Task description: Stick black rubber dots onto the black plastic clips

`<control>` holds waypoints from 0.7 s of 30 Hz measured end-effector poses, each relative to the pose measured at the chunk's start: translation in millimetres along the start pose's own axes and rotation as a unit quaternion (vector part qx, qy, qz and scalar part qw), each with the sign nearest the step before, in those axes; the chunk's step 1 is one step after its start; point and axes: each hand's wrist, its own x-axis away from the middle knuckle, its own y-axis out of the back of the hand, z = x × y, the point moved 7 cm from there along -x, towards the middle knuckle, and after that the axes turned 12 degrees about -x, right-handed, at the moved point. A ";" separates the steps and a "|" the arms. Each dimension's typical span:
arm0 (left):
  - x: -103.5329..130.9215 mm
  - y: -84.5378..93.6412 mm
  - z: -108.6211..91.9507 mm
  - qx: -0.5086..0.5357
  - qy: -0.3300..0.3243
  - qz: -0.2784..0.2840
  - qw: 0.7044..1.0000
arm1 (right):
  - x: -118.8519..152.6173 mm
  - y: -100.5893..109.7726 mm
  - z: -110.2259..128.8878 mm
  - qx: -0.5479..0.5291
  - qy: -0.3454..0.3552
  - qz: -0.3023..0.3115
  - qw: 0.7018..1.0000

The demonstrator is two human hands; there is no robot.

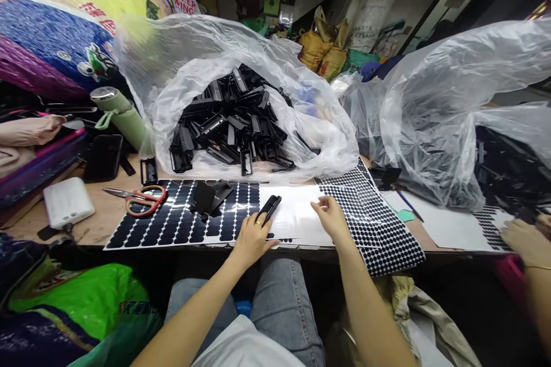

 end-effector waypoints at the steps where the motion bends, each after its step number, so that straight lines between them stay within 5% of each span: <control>1: -0.7 -0.9 -0.9 0.002 -0.016 -0.002 1.000 | 12.8 7.2 -3.6 0.023 0.018 0.022 0.999; 5: -0.6 -0.6 -3.7 0.009 -0.063 -0.038 0.997 | 64.9 14.4 -5.3 0.152 0.185 0.090 0.967; 8: 0.0 7.7 10.0 -0.015 0.002 -0.100 0.995 | 86.1 7.1 -7.0 0.256 0.282 0.114 0.918; 14: 0.9 25.9 37.3 -0.034 0.159 -0.136 0.977 | 86.4 -6.3 -20.4 0.350 0.344 0.155 0.858; 18: 2.2 21.8 20.4 -0.023 0.146 -0.092 0.985 | 86.9 -9.4 -24.1 0.348 0.357 0.167 0.850; 21: 5.9 10.8 1.5 -0.021 0.114 -0.064 0.991 | 74.5 7.5 -20.7 0.323 0.336 0.114 0.877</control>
